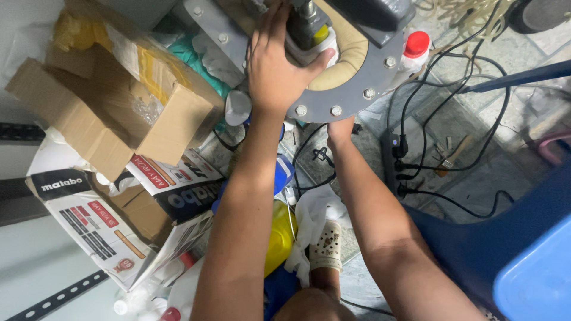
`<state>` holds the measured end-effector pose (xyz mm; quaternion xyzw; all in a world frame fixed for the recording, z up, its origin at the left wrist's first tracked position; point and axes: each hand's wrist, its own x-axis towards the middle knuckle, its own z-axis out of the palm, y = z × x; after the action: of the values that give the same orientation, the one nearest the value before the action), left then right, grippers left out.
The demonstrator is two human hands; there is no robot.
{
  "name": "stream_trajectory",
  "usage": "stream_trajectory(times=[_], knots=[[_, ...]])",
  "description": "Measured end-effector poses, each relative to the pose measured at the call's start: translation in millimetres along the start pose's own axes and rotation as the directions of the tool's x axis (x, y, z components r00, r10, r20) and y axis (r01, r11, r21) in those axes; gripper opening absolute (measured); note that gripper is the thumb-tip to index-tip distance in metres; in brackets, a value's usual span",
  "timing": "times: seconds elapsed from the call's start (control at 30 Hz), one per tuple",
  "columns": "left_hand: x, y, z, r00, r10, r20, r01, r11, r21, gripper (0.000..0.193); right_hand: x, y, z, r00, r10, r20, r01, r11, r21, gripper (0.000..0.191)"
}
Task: The person inserts a yellow shoe tree into a white sneaker and places it into a shoe repair press machine. After removing the shoe, they inspect it and use a pair of pliers to work on the sole area.
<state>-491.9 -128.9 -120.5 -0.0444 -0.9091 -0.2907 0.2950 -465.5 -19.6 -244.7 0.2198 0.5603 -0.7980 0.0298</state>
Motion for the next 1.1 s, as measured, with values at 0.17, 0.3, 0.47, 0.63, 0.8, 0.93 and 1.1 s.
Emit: stream_trajectory(times=[0.17, 0.3, 0.47, 0.63, 0.8, 0.93, 1.1], knots=[[2.5, -0.6, 3.4, 1.0, 0.007, 0.005, -0.007, 0.999, 0.05, 0.095, 13.4, 6.7, 2.4, 0.999, -0.008, -0.037, 0.016, 0.969, 0.248, 0.028], [2.5, -1.8, 5.1, 1.0, 0.013, 0.002, -0.013, 0.999, 0.044, 0.098, 25.5, 22.1, 2.9, 0.992, 0.079, -0.095, -0.046, 0.949, 0.31, 0.027], [1.3, -3.6, 4.8, 1.0, 0.014, 0.015, -0.015, 1.0, 0.022, 0.096, 35.3, 45.6, -4.4, 0.991, 0.072, -0.115, -0.034, 0.951, 0.307, 0.027], [1.2, -3.4, 4.5, 1.0, 0.005, 0.021, -0.005, 1.0, 0.009, 0.096, 32.9, 54.0, -11.4, 0.992, 0.048, -0.117, -0.031, 0.989, 0.145, 0.031], [1.5, -5.0, 4.8, 0.999, 0.032, 0.007, -0.032, 0.999, 0.001, 0.095, 22.3, 47.6, -9.2, 0.996, 0.04, -0.078, -0.034, 0.997, 0.071, 0.039], [0.2, -5.4, 4.7, 1.0, 0.008, 0.012, -0.008, 1.0, 0.008, 0.095, 14.3, 38.1, -8.0, 0.991, 0.089, -0.098, -0.086, 0.996, 0.027, 0.046], [-1.2, -4.6, 3.0, 1.0, 0.022, 0.006, -0.022, 1.0, -0.019, 0.096, 8.8, 32.2, -7.1, 0.996, 0.077, -0.047, -0.075, 0.996, 0.041, 0.047]])
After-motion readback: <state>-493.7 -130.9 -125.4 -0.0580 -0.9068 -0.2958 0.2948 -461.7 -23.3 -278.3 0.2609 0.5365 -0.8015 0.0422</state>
